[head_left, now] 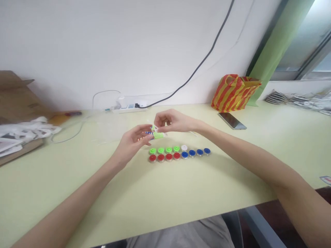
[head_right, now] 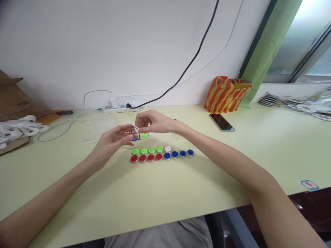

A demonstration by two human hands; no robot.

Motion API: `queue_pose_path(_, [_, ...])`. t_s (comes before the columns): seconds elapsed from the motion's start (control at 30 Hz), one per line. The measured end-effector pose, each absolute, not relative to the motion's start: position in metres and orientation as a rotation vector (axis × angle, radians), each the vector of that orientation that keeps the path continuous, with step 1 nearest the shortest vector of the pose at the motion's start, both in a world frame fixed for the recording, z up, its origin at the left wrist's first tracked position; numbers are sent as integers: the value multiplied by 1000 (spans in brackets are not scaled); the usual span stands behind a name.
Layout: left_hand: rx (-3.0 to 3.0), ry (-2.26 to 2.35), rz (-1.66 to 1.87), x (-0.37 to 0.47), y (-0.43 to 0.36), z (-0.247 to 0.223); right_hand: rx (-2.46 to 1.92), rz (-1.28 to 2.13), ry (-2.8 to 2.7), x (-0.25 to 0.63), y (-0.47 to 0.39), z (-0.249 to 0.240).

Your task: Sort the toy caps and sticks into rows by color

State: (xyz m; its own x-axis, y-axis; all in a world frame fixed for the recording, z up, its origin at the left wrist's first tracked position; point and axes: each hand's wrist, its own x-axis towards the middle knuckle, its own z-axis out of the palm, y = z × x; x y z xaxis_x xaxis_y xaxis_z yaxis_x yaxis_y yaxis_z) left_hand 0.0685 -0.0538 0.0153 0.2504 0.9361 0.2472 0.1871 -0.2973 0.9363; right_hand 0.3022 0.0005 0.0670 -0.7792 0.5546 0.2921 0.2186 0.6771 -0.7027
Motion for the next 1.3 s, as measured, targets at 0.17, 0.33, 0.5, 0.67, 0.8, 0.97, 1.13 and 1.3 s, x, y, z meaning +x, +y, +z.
queue_pose_path(0.17, [1713,1035,1155,70,-57,14,-564,1141,-2172,280,-16,55])
queue_pose_path(0.33, [1803,1025,1233,69,-57,16,-591,1250,-2093,280,-14,51])
queue_pose_path(0.5, [1841,941,1160,65,-57,20,-582,1415,-2056,281,-18,53])
queue_pose_path(0.67, [1817,881,1120,60,-55,25,-545,1538,-2002,280,-22,55])
queue_pose_path(0.8, [1799,948,1126,56,-51,25,-533,1466,-2020,283,-15,57])
queue_pose_path(0.97, [1751,1037,1176,57,-48,18,-738,872,-2228,303,18,47])
queue_pose_path(1.13, [1744,1075,1168,60,-47,11,-887,216,-2597,323,53,21])
queue_pose_path(1.3, [1741,1064,1186,61,-45,11,-863,62,-2806,324,62,8])
